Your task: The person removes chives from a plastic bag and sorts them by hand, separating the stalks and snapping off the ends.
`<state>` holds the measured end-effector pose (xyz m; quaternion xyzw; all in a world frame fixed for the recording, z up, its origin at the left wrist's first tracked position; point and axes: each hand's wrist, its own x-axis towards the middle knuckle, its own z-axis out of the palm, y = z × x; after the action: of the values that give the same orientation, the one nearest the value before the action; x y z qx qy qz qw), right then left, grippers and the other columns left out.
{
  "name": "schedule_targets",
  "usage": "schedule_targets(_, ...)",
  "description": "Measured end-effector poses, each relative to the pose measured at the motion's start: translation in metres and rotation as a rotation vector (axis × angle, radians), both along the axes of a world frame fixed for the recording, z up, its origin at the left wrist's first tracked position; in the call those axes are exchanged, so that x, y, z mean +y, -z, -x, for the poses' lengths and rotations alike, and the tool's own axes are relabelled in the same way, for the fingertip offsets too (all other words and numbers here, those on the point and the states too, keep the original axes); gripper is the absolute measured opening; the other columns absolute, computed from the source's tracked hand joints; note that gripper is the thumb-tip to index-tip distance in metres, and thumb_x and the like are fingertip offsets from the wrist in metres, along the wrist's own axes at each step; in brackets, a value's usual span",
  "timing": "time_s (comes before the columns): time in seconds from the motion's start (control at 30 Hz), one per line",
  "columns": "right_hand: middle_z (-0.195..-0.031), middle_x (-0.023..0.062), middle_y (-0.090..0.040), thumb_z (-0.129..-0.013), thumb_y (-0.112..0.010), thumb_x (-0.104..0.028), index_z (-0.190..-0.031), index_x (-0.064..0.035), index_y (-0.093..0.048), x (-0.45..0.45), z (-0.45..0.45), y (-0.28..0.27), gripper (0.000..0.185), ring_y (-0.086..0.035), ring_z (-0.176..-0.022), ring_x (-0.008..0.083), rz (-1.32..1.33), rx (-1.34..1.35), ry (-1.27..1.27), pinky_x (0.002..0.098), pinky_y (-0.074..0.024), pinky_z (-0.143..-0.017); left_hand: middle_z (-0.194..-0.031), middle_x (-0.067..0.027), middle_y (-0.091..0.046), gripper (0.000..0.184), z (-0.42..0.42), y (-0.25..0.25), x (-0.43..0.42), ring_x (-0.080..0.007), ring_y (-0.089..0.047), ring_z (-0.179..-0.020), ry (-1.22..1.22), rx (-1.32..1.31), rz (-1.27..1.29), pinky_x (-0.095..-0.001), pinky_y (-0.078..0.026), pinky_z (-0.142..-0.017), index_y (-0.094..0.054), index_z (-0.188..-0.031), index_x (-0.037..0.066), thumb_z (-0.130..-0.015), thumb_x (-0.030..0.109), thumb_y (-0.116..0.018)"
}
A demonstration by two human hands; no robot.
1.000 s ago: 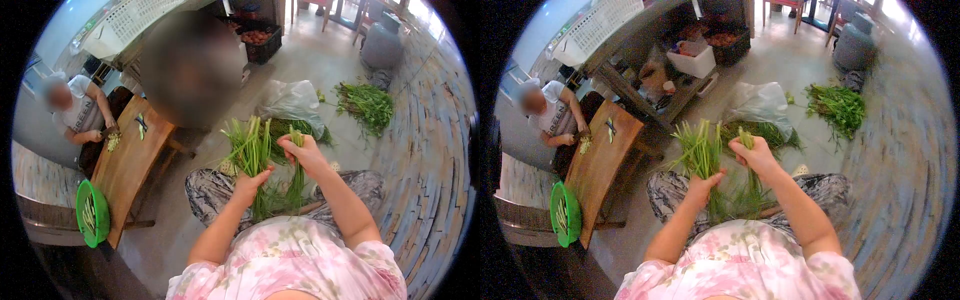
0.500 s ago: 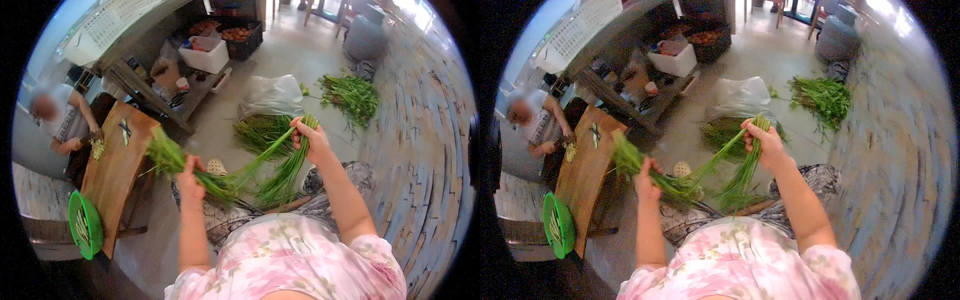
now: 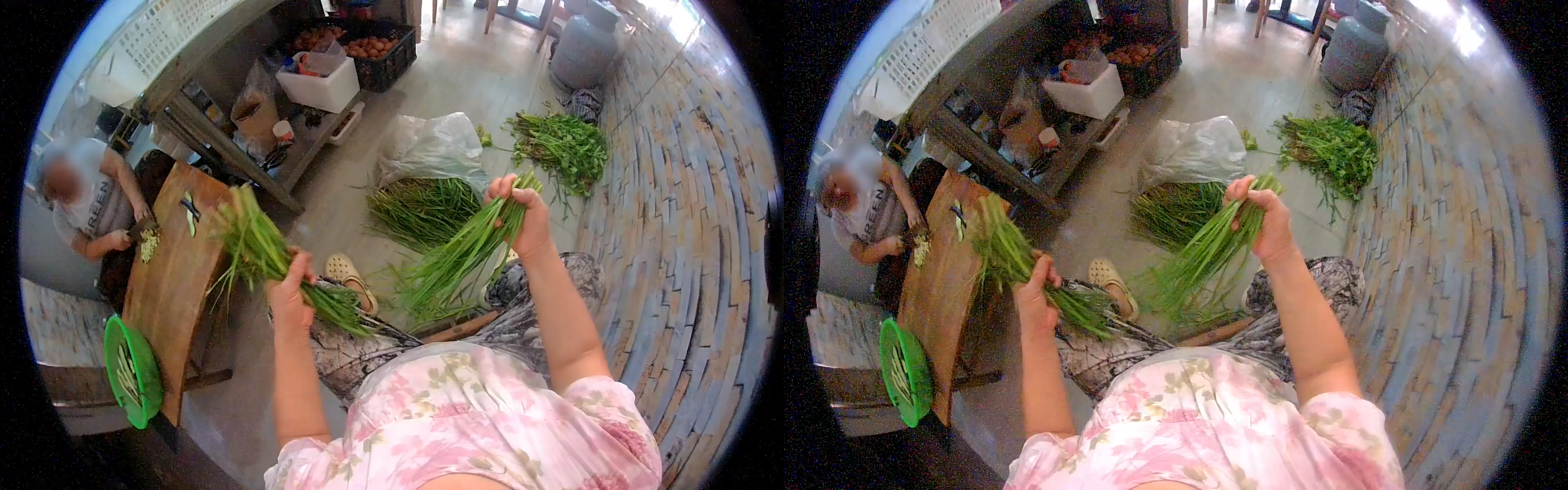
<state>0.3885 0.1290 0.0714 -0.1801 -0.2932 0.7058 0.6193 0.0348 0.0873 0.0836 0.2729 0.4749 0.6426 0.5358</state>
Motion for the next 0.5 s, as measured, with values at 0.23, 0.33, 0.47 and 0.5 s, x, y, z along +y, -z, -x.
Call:
schedule_targets(0.23,-0.08,0.0057,-0.045,-0.072,-0.054,-0.022,-0.075,-0.005,-0.05,-0.005,0.019,-0.008,0.018,-0.046,-0.072,0.0162,-0.015,-0.114,-0.077,0.0263,-0.0421,-0.052,-0.088,-0.0042,-0.064,0.016,-0.066,-0.012,0.013,-0.0092,-0.05,-0.062,0.363,0.056,0.021,-0.023,-0.04,-0.054,-0.059,-0.093,0.004,-0.079,0.009,-0.064)
schedule_targets(0.33,-0.079,0.0056,-0.044,-0.073,-0.054,-0.021,-0.076,-0.0046,-0.05,-0.005,0.029,-0.009,0.018,-0.046,-0.071,0.0161,-0.016,-0.154,-0.115,0.0263,-0.0422,-0.052,-0.091,-0.0027,-0.065,0.016,-0.091,-0.008,0.018,-0.0076,-0.049,-0.063,0.488,0.055,0.053,-0.0217,-0.038,-0.054,-0.061,-0.094,0.006,-0.079,0.012,-0.064)
schedule_targets(0.47,-0.081,0.0049,-0.046,-0.075,-0.052,-0.02,-0.079,-0.005,-0.051,-0.007,0.039,-0.008,0.016,-0.047,-0.069,0.0146,0.001,-0.193,-0.148,0.0268,-0.042,-0.053,-0.084,-0.0005,-0.063,0.021,-0.109,-0.004,0.017,-0.0064,-0.044,-0.06,0.627,0.056,0.124,-0.0216,-0.034,-0.053,-0.061,-0.097,0.006,-0.078,0.013,-0.066)
schedule_targets(0.5,-0.082,0.0038,-0.049,-0.075,-0.051,-0.019,-0.081,-0.0059,-0.052,-0.007,0.042,-0.006,0.015,-0.048,-0.068,0.0128,-0.008,-0.198,-0.16,0.0273,-0.0414,-0.053,-0.081,0.0004,-0.062,0.021,-0.113,-0.001,0.016,-0.0065,-0.044,-0.06,0.657,0.07,0.115,-0.0216,-0.033,-0.052,-0.061,-0.096,0.006,-0.077,0.013,-0.066)
